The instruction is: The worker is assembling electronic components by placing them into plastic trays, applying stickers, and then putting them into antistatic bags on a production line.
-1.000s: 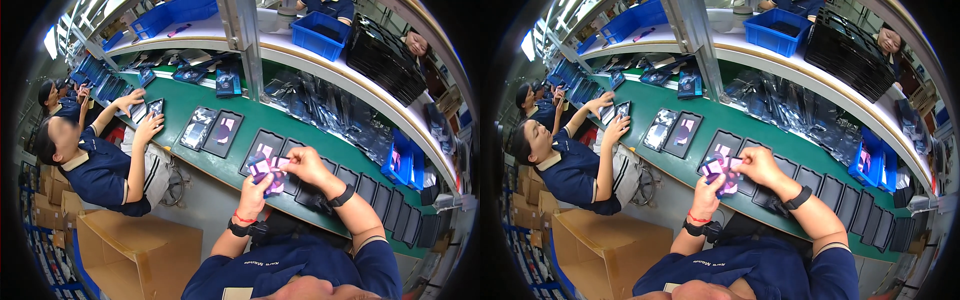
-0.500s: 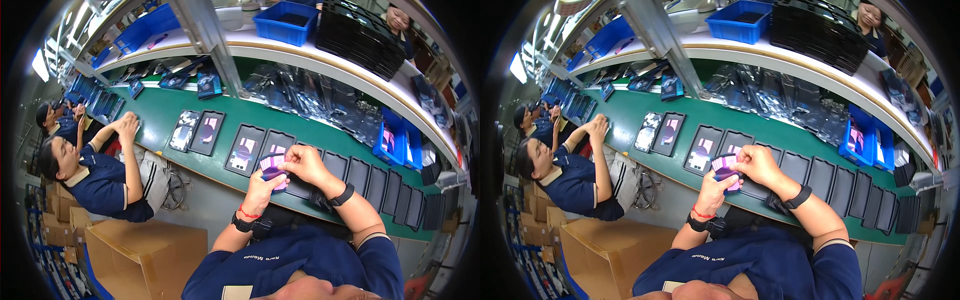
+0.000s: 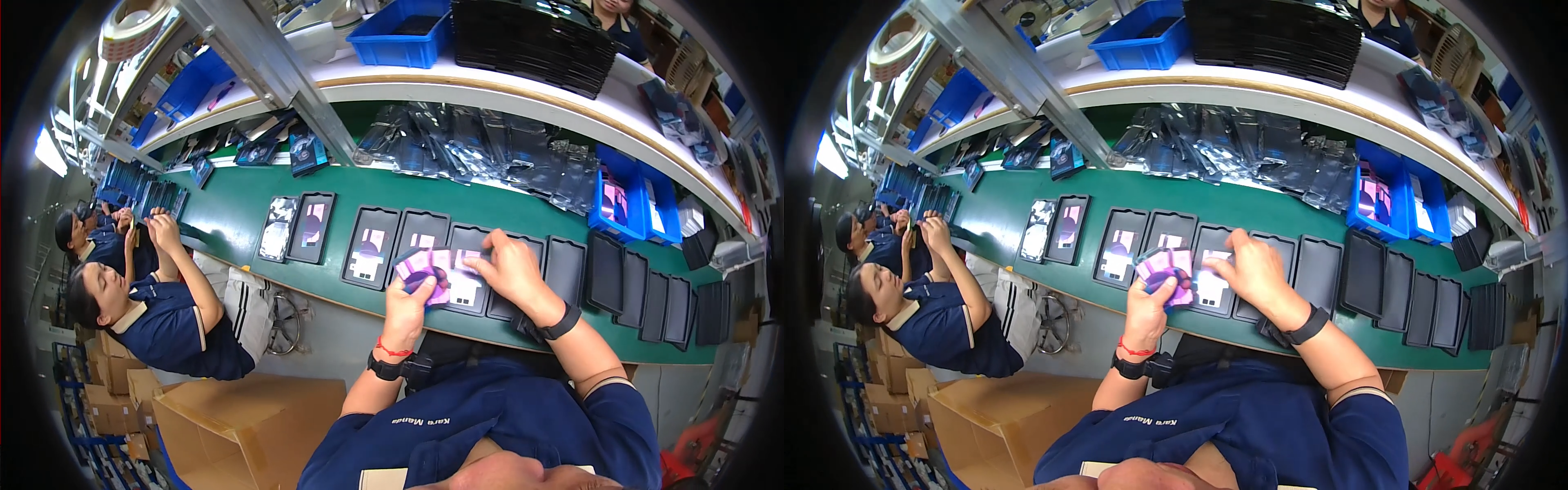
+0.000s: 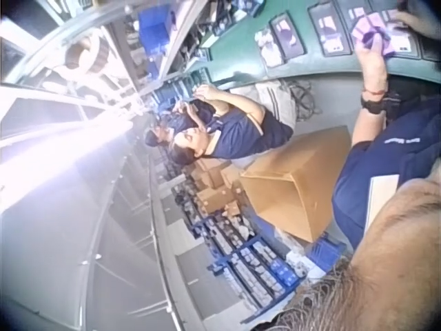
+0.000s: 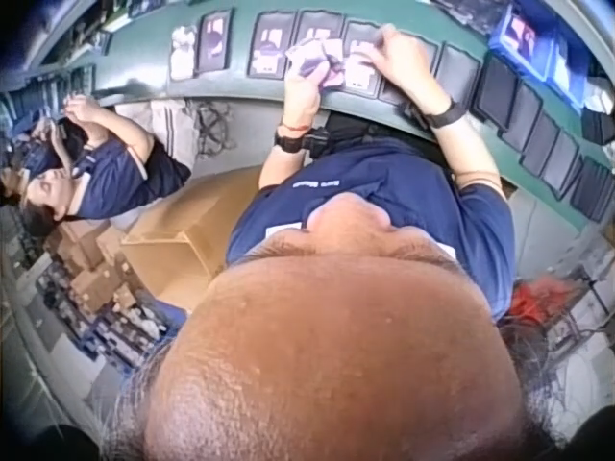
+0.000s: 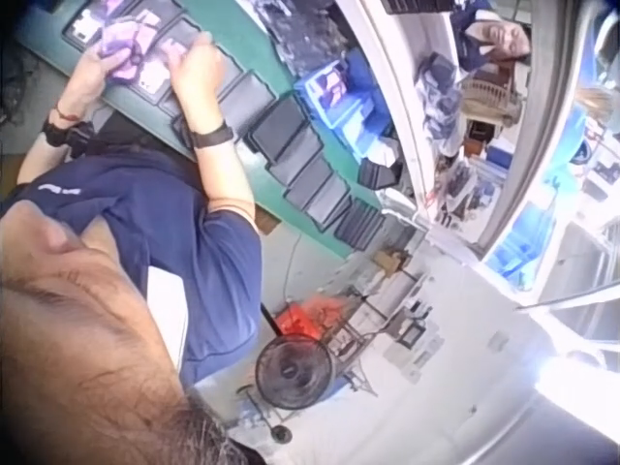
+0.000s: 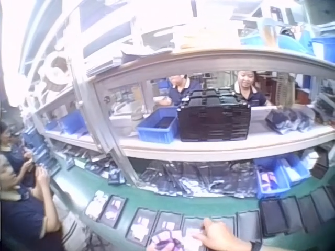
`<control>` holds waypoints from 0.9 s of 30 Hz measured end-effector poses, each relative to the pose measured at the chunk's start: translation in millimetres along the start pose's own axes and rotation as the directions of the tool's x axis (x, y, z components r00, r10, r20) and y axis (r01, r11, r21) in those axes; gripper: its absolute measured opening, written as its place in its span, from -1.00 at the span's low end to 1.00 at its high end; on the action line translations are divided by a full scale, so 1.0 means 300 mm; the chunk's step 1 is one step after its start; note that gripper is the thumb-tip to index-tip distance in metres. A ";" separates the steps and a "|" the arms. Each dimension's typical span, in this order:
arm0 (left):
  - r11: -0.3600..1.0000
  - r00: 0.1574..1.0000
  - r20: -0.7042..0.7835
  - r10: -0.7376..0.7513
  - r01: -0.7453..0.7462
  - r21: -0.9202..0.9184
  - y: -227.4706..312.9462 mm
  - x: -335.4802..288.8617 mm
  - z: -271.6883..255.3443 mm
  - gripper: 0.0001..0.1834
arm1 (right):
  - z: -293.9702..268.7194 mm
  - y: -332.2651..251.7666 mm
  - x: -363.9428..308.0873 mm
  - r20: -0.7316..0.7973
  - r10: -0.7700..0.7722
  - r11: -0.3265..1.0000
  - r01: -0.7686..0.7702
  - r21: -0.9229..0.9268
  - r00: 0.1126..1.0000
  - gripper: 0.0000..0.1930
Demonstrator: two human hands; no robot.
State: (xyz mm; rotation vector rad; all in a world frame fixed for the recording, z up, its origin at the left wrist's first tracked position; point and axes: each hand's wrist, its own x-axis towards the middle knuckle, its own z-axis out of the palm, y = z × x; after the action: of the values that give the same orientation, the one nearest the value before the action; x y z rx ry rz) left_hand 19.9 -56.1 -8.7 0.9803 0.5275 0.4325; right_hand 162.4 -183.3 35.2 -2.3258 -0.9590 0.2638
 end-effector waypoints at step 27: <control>0.963 0.918 0.300 -0.260 0.269 0.013 -0.165 0.050 0.360 -0.72 | -0.171 0.416 -0.241 -0.291 0.319 0.945 -0.278 0.174 0.902 -0.65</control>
State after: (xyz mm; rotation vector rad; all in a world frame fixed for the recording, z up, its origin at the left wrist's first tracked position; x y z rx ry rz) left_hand 101.8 -143.7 -6.2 0.9111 0.3701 0.0445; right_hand 202.0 -326.3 -1.9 -2.2986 -0.4141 0.0670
